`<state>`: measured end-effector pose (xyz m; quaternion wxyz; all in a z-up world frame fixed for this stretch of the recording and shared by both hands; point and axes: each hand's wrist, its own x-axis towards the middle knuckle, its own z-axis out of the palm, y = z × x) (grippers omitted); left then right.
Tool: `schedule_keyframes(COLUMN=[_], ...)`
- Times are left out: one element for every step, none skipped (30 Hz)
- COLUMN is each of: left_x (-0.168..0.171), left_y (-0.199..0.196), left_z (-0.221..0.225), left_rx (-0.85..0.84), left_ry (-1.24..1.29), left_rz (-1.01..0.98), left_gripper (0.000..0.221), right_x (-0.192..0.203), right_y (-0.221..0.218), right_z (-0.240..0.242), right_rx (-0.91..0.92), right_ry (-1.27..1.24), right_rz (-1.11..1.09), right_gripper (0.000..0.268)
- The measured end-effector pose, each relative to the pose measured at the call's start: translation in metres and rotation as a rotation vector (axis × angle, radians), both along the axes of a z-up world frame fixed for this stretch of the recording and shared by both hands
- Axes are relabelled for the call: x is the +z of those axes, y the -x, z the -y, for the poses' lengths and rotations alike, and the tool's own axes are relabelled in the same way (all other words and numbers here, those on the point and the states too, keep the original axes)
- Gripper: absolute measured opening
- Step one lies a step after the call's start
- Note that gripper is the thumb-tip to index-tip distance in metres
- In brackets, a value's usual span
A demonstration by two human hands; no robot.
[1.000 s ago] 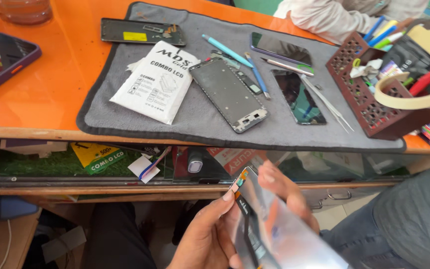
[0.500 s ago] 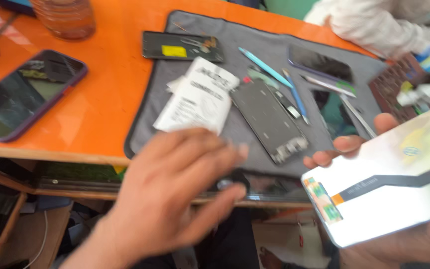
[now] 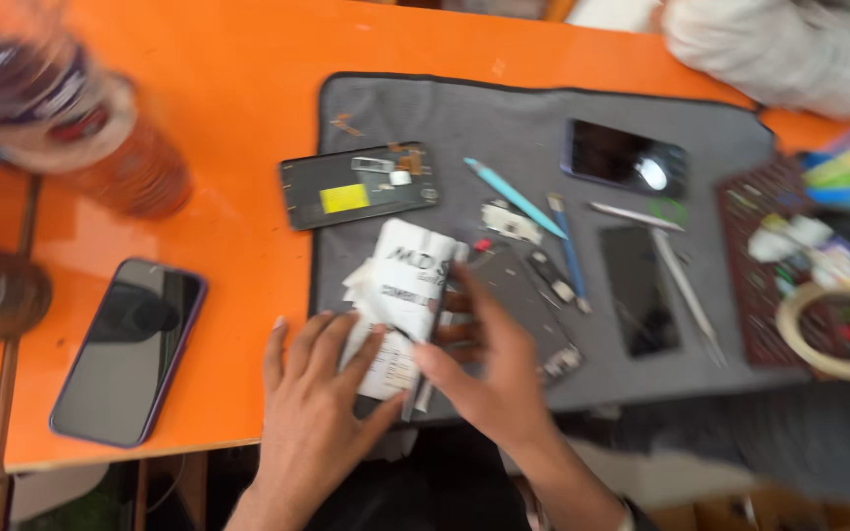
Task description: The person applies adhesive along the edges of a disassembled smartphone frame using a small tube. The person holds the frame, rotates it to access different sides, and squeezes the tube to dispense adhesive along the perimeter.
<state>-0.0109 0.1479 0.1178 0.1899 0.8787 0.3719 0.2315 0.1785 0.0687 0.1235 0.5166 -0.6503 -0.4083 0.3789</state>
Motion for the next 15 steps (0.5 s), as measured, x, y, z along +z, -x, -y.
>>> schedule_keyframes(left_x=[0.003, 0.004, 0.003, 0.0, -0.007, -0.014, -0.021, -0.029, -0.036, -0.045, -0.053, -0.061, -0.07, -0.078, -0.087], left_y=[0.001, 0.001, 0.003, 0.005, 0.005, 0.008, 0.01, 0.014, 0.018, 0.018, 0.021, 0.019, 0.017, 0.012, 0.002], left_z=[0.001, 0.002, 0.004, 0.005, 0.005, 0.006, 0.007, 0.008, 0.01, 0.006, 0.0, -0.005, -0.013, -0.018, -0.023], left_rx=[0.006, 0.005, 0.005, 0.007, -0.001, -0.001, -0.001, 0.006, 0.013, -0.002, -0.028, -0.042, -0.055, -0.048, -0.045], left_ry=[0.002, -0.001, -0.001, -0.01, -0.004, 0.003, 0.009, -0.007, -0.023, -0.043, -0.076, -0.106, -0.134, -0.154, -0.172], left_rz=[-0.025, 0.007, 0.038, 0.071, 0.062, 0.046, 0.029, 0.029, 0.029, 0.045, 0.063, 0.098, 0.136, 0.18, 0.219], left_gripper=[0.062, 0.062, 0.063, 0.064, 0.064, 0.064, 0.065, 0.064, 0.063, 0.062, 0.064, 0.067, 0.069, 0.069, 0.068], right_x=[0.015, 0.028, 0.038, 0.044, 0.048, 0.048, 0.047, 0.045, 0.044, 0.043, 0.043, 0.044, 0.045, 0.045, 0.043], right_y=[0.008, 0.013, 0.018, 0.022, 0.023, 0.027, 0.029, 0.033, 0.036, 0.036, 0.041, 0.041, 0.044, 0.043, 0.041], right_z=[-0.009, -0.018, -0.023, -0.028, -0.031, -0.033, -0.035, -0.035, -0.035, -0.037, -0.038, -0.039, -0.04, -0.04, -0.039], right_rx=[-0.015, -0.027, -0.038, -0.047, -0.075, -0.093, -0.11, -0.072, -0.033, -0.018, 0.012, 0.048, 0.005, -0.017, -0.028], right_ry=[0.103, 0.103, 0.111, 0.114, 0.121, 0.133, 0.149, 0.244, 0.339, 0.439, 0.475, 0.51, 0.433, 0.348, 0.325], right_rz=[0.016, 0.154, 0.292, 0.43, 0.55, 0.662, 0.774, 0.786, 0.791, 0.8, 0.815, 0.845, 0.878, 0.925, 0.934], right_gripper=[0.086, 0.086, 0.086, 0.086, 0.09, 0.093, 0.097, 0.097, 0.096, 0.096, 0.096, 0.095, 0.096, 0.097, 0.096])
